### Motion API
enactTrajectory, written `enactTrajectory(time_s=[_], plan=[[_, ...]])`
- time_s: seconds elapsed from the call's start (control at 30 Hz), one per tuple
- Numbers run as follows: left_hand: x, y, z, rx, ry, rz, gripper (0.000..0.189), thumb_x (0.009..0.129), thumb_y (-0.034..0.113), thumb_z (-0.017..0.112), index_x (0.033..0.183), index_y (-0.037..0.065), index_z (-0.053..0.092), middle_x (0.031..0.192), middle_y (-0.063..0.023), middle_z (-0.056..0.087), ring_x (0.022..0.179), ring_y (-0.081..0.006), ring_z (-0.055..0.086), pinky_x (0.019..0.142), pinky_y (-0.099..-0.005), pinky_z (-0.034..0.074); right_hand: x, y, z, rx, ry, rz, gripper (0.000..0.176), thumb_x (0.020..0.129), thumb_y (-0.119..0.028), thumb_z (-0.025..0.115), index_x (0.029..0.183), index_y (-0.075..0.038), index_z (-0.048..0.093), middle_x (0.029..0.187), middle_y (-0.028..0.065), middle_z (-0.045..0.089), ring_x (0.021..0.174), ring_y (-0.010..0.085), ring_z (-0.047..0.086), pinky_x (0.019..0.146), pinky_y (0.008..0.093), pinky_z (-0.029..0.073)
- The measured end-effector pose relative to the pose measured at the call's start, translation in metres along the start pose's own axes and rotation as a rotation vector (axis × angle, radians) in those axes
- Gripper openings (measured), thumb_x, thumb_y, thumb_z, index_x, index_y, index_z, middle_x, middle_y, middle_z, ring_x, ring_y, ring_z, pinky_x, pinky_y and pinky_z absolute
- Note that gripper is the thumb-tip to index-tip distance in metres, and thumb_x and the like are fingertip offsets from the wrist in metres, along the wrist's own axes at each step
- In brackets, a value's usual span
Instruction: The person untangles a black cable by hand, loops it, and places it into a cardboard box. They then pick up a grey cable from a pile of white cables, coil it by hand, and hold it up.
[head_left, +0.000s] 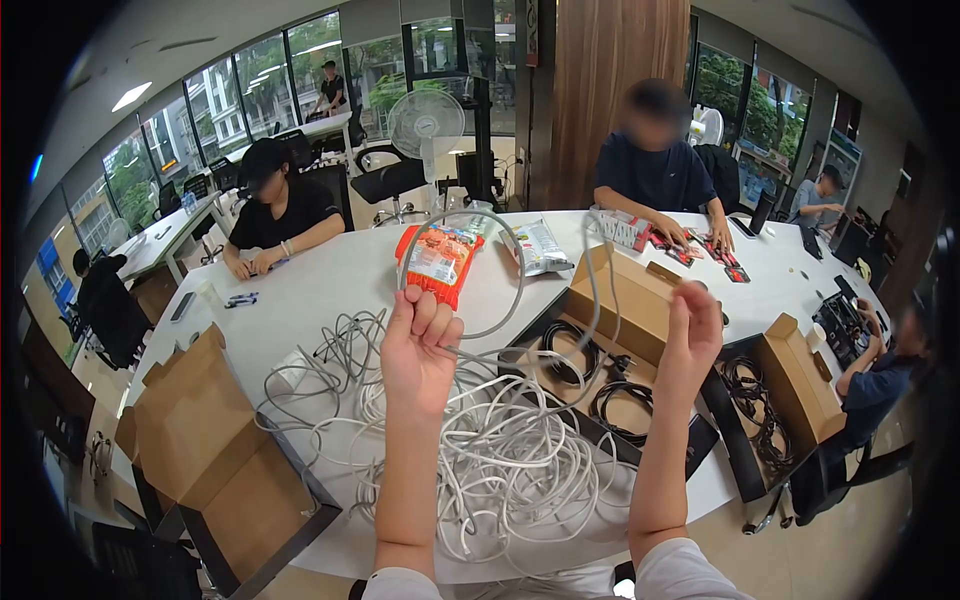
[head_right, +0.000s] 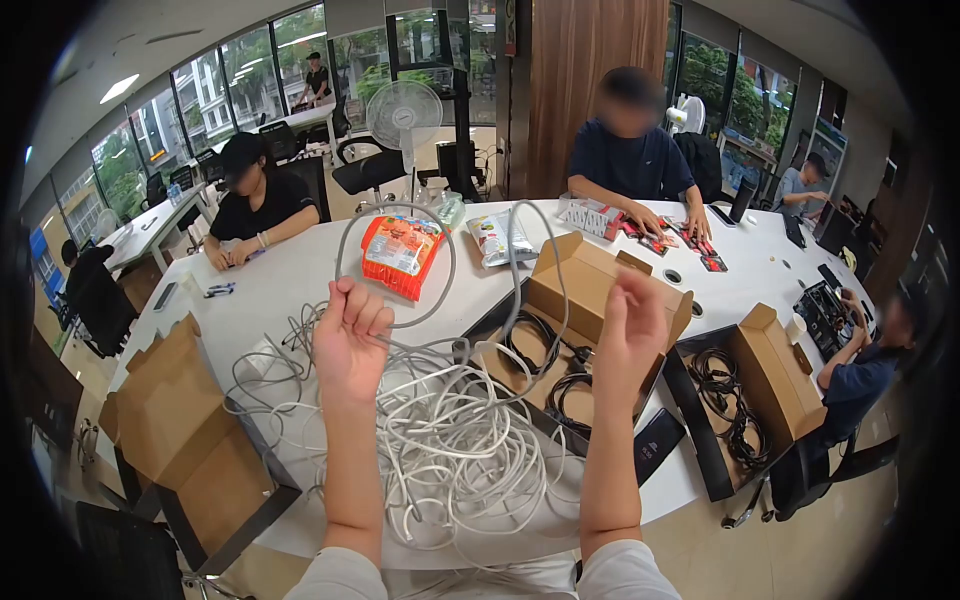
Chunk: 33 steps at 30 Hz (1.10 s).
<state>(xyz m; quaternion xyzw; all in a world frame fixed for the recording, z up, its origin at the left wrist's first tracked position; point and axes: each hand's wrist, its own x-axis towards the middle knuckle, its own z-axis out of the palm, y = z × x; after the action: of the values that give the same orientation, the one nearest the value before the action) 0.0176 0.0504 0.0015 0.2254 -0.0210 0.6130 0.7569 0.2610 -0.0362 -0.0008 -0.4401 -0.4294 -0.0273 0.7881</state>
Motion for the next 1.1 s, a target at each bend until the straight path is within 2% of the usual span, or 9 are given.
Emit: enactTrajectory(time_s=[0.1, 0.23, 0.43, 0.57, 0.73, 0.9, 0.97, 1.03, 1.1], plan=[[0.001, -0.010, -0.008, -0.088, -0.020, 0.028, 0.022, 0.101, 0.023, 0.036, 0.088, 0.010, 0.046, 0.063, 0.0038, 0.025, 0.053, -0.0080, 0.022, 0.051, -0.0237, 0.023, -0.019, -0.019, 0.002, 0.226, -0.520, 0.329, 0.032, 0.099, -0.024, 0.045, 0.109, 0.004, 0.057, 0.079, 0.0050, 0.062, 0.076, 0.0128, 0.059, 0.074, 0.0264, 0.047], [-0.004, -0.019, -0.003, -0.098, -0.018, -0.028, 0.022, 0.102, 0.024, 0.036, 0.087, 0.010, 0.045, 0.062, 0.0044, 0.025, 0.052, -0.0076, 0.021, 0.050, -0.0241, 0.022, -0.032, -0.006, 0.015, 0.169, -0.719, 0.489, 0.041, 0.101, -0.028, 0.040, 0.126, 0.004, 0.047, 0.104, 0.0116, 0.063, 0.095, 0.0161, 0.060, 0.082, 0.0278, 0.047], [-0.011, -0.031, 0.006, -0.043, -0.056, -0.344, 0.022, 0.102, 0.025, 0.034, 0.091, 0.010, 0.044, 0.061, 0.0044, 0.022, 0.047, -0.0071, 0.019, 0.045, -0.0236, 0.020, -0.030, -0.008, 0.020, 0.512, -0.632, 0.546, 0.045, 0.101, -0.027, 0.038, 0.134, 0.003, 0.037, 0.117, 0.0140, 0.058, 0.104, 0.0201, 0.058, 0.093, 0.0330, 0.044], [-0.011, -0.035, 0.001, 0.061, -0.080, -0.461, 0.024, 0.102, 0.028, 0.033, 0.089, 0.011, 0.043, 0.058, 0.0057, 0.025, 0.044, -0.0055, 0.021, 0.042, -0.0223, 0.022, -0.023, -0.017, 0.011, 0.734, -0.657, 0.720, 0.040, 0.101, -0.021, 0.037, 0.135, 0.001, 0.036, 0.117, 0.0149, 0.058, 0.101, 0.0188, 0.060, 0.090, 0.0318, 0.048], [-0.013, -0.028, 0.005, 0.361, -0.124, -0.424, 0.029, 0.100, 0.035, 0.035, 0.085, 0.011, 0.043, 0.059, 0.0052, 0.025, 0.046, -0.0063, 0.025, 0.045, -0.0238, 0.026, -0.022, -0.026, 0.008, 0.621, -0.550, 0.657, 0.033, 0.098, -0.014, 0.045, 0.129, -0.003, 0.038, 0.101, 0.0072, 0.058, 0.082, 0.0107, 0.061, 0.074, 0.0256, 0.051], [-0.018, -0.032, 0.013, 0.579, -0.085, -0.285, 0.037, 0.099, 0.042, 0.036, 0.082, 0.011, 0.044, 0.060, 0.0050, 0.025, 0.049, -0.0065, 0.025, 0.047, -0.0238, 0.026, -0.024, -0.024, 0.006, 0.690, -0.640, 0.606, 0.027, 0.098, -0.017, 0.047, 0.119, 0.000, 0.049, 0.069, -0.0028, 0.049, 0.058, 0.0026, 0.046, 0.060, 0.0222, 0.048], [-0.016, -0.036, 0.016, 0.575, -0.096, -0.297, 0.038, 0.099, 0.043, 0.037, 0.080, 0.010, 0.044, 0.060, 0.0052, 0.025, 0.049, -0.0067, 0.024, 0.048, -0.0239, 0.028, -0.022, -0.028, 0.001, 0.632, -0.714, 0.594, 0.027, 0.097, -0.020, 0.049, 0.114, 0.000, 0.053, 0.068, -0.0049, 0.047, 0.058, 0.0005, 0.045, 0.056, 0.0205, 0.047], [-0.018, -0.035, 0.012, 0.583, -0.117, -0.317, 0.041, 0.098, 0.043, 0.038, 0.079, 0.008, 0.045, 0.058, 0.0049, 0.026, 0.049, -0.0073, 0.025, 0.048, -0.0252, 0.029, -0.023, -0.031, 0.002, 0.580, -0.636, 0.593, 0.023, 0.097, -0.023, 0.050, 0.097, -0.001, 0.057, 0.068, -0.0055, 0.049, 0.054, -0.0004, 0.045, 0.051, 0.0192, 0.045], [-0.017, -0.034, 0.012, 0.489, -0.114, -0.348, 0.032, 0.097, 0.034, 0.041, 0.079, 0.007, 0.044, 0.058, 0.0041, 0.027, 0.048, -0.0079, 0.027, 0.047, -0.0262, 0.031, -0.017, -0.031, 0.000, 0.522, -0.614, 0.626, 0.024, 0.096, -0.023, 0.051, 0.089, -0.001, 0.057, 0.066, -0.0050, 0.050, 0.051, 0.0000, 0.045, 0.047, 0.0193, 0.043]])
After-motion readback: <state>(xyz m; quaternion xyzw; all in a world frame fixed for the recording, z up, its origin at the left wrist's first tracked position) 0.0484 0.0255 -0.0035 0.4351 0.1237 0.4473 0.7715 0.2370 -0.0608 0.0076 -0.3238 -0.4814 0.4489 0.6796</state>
